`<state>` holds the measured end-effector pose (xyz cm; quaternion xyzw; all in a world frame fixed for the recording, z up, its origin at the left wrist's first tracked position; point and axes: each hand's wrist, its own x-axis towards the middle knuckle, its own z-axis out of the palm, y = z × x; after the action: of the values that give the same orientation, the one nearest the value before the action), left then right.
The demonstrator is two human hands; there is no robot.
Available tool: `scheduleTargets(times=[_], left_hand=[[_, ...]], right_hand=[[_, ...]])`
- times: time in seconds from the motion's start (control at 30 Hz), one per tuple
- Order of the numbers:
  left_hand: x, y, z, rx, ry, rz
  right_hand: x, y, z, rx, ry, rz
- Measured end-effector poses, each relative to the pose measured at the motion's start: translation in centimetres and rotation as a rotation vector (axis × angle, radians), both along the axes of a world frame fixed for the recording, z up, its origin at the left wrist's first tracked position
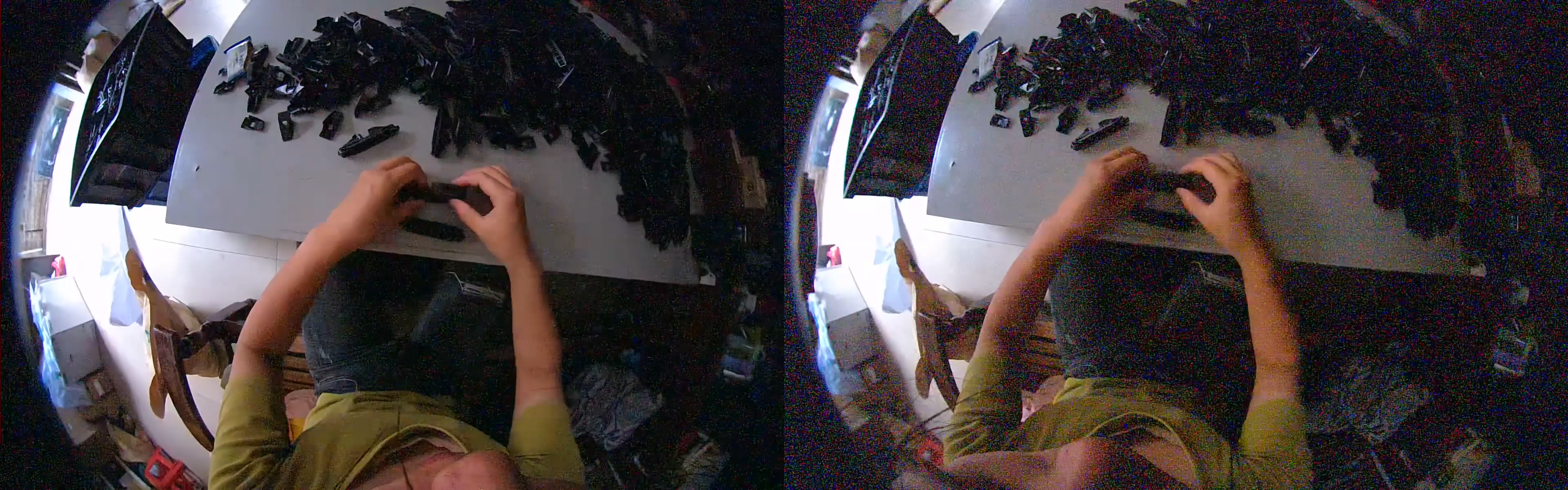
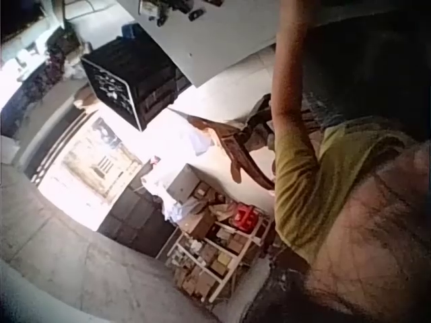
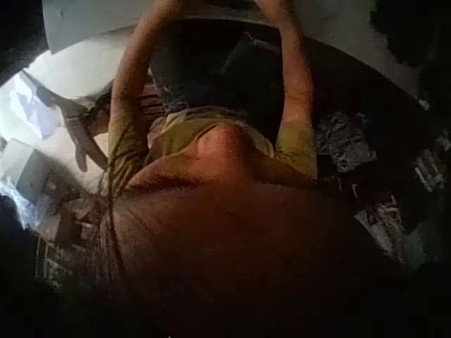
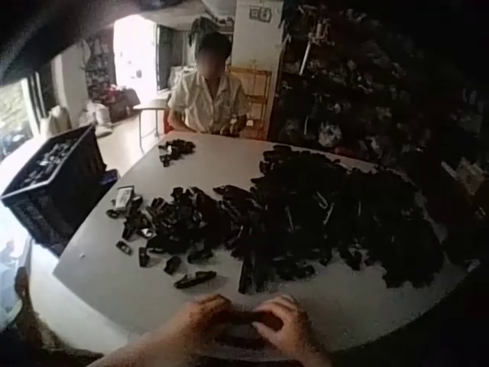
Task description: Assembling small black plastic components by hand at a workstation.
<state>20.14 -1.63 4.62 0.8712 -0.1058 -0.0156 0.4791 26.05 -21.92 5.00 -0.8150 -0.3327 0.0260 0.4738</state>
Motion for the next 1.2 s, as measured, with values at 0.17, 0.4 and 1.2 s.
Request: scheduleTargets(times=[0.17, 0.4, 1.2], left_hand=[[0.2, 0.6, -0.9, -0.077, -0.064, -0.003], [0.7, 0.1, -1.7, -0.136, -0.19, -0.11], [0.7, 0.8, -0.7, 0.42, -0.557, 0.195]], right_hand=[[0.2, -1.4, 1.0, -0.217, -0.102, 0.048], [0.5, -0.8, 0.8, -0.22, -0.2, 0.088], [0.5, -1.3, -1.3, 0.009, -0.006, -0.39]])
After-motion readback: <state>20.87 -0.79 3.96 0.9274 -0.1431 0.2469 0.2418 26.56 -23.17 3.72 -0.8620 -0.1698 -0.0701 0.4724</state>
